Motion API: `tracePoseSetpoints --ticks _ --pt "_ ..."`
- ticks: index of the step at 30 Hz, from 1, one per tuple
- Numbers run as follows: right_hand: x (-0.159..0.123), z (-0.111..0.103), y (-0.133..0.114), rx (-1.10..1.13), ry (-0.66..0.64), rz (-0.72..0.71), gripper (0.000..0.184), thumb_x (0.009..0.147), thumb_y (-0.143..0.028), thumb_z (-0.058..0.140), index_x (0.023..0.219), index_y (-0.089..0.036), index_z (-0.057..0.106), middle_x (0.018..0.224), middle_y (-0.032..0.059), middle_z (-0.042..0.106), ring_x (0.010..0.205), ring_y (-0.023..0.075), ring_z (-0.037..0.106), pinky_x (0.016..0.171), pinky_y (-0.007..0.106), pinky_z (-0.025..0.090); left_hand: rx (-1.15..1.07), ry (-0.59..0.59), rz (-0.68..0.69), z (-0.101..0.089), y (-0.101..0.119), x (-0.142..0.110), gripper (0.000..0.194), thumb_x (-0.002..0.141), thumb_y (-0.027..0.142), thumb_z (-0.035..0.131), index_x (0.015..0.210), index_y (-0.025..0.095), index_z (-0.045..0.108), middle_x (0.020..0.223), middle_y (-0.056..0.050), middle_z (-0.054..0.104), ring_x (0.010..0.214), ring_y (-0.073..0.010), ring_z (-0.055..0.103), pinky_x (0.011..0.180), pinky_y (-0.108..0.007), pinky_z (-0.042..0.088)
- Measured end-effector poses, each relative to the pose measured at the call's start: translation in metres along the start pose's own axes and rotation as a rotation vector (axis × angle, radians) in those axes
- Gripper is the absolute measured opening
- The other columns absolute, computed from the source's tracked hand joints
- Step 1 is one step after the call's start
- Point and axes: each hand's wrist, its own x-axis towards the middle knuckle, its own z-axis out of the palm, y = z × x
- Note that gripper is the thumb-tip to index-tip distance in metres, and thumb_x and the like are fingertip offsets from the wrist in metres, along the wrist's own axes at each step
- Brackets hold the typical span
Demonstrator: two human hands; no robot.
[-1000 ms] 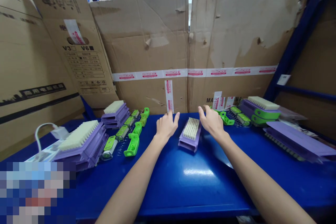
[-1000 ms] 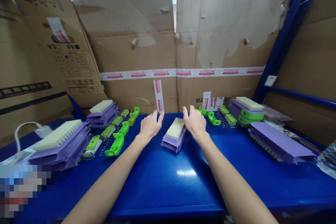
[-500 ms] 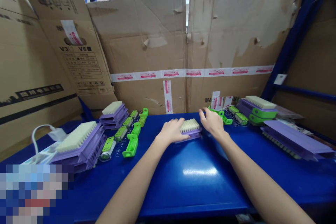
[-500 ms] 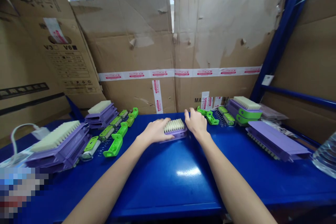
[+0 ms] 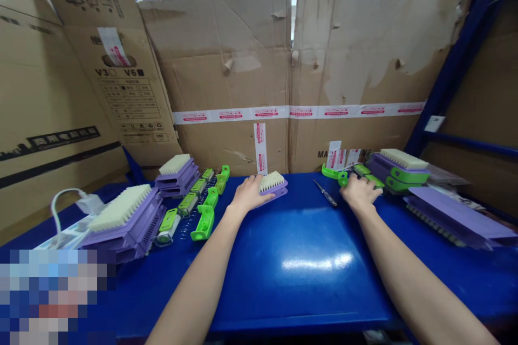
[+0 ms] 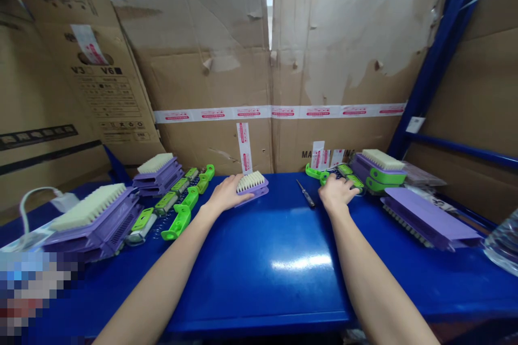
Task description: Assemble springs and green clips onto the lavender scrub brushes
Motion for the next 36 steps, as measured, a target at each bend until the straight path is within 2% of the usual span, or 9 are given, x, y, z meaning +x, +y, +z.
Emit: tracePoseSetpoints --ticks 6,12,17,22,28,32,36 --pt "0.002 0.005 0.003 0.024 0.014 0.007 0.038 0.078 -0.022 0.045 0.112 -0.011 0.057 0.112 0.0209 0.057 0.107 0.0357 0.046 0.083 0.052 0.031 -0.003 -0.005 -0.003 0.0 -0.001 0.0 0.067 0.073 0.063 0.054 0.125 0.022 0.043 0.115 -0.01 0.058 0.107 -0.0282 0.054 0.085 -0.036 0.044" --pt "-0.001 0.006 -0.002 -0.013 0.088 -0.115 0.038 0.081 -0.027 0.043 0.111 -0.01 0.06 0.112 0.0224 0.056 0.108 0.0373 0.045 0.081 0.049 0.032 0.007 -0.008 -0.016 0.0 0.001 0.0 0.067 0.073 0.062 0.054 0.125 0.021 0.043 0.115 -0.01 0.057 0.107 -0.0287 0.054 0.083 -0.036 0.045" --pt "-0.005 -0.001 -0.007 -0.112 -0.03 -0.133 0.032 0.076 -0.022 0.049 0.103 -0.012 0.064 0.108 0.0203 0.059 0.108 0.0356 0.047 0.084 0.049 0.032 0.017 -0.027 -0.027 -0.003 0.004 -0.001 0.065 0.075 0.061 0.053 0.126 0.021 0.042 0.117 -0.011 0.056 0.109 -0.0289 0.053 0.084 -0.037 0.044" --pt "-0.009 -0.005 -0.015 -0.059 -0.132 -0.204 0.033 0.076 -0.019 0.048 0.104 -0.015 0.065 0.111 0.0177 0.058 0.104 0.0313 0.054 0.086 0.049 0.035 0.017 -0.027 -0.025 -0.003 0.004 -0.002 0.065 0.075 0.061 0.051 0.126 0.021 0.042 0.118 -0.012 0.056 0.108 -0.029 0.053 0.084 -0.037 0.044" --pt "0.009 0.012 -0.026 0.061 -0.203 -0.365 0.037 0.077 -0.017 0.047 0.11 -0.013 0.064 0.111 0.015 0.062 0.106 0.0266 0.055 0.083 0.032 0.042 0.016 -0.02 -0.027 -0.003 0.004 -0.001 0.066 0.074 0.06 0.053 0.126 0.021 0.042 0.116 -0.011 0.057 0.108 -0.029 0.053 0.083 -0.037 0.045" --pt "0.021 0.019 -0.032 0.082 -0.178 -0.347 0.034 0.082 -0.017 0.044 0.11 -0.011 0.063 0.109 0.0155 0.063 0.103 0.0241 0.058 0.084 0.029 0.042 0.015 -0.031 -0.034 -0.002 0.003 -0.001 0.067 0.075 0.06 0.052 0.128 0.021 0.04 0.118 -0.011 0.056 0.111 -0.0294 0.052 0.086 -0.037 0.044" --pt "0.021 0.022 -0.033 0.069 -0.137 -0.23 0.036 0.087 -0.024 0.039 0.109 -0.008 0.062 0.107 0.023 0.061 0.102 0.0315 0.057 0.08 0.039 0.044 0.017 -0.027 -0.028 0.0 0.002 0.0 0.07 0.075 0.06 0.052 0.131 0.021 0.037 0.12 -0.012 0.055 0.112 -0.0304 0.051 0.086 -0.038 0.044"
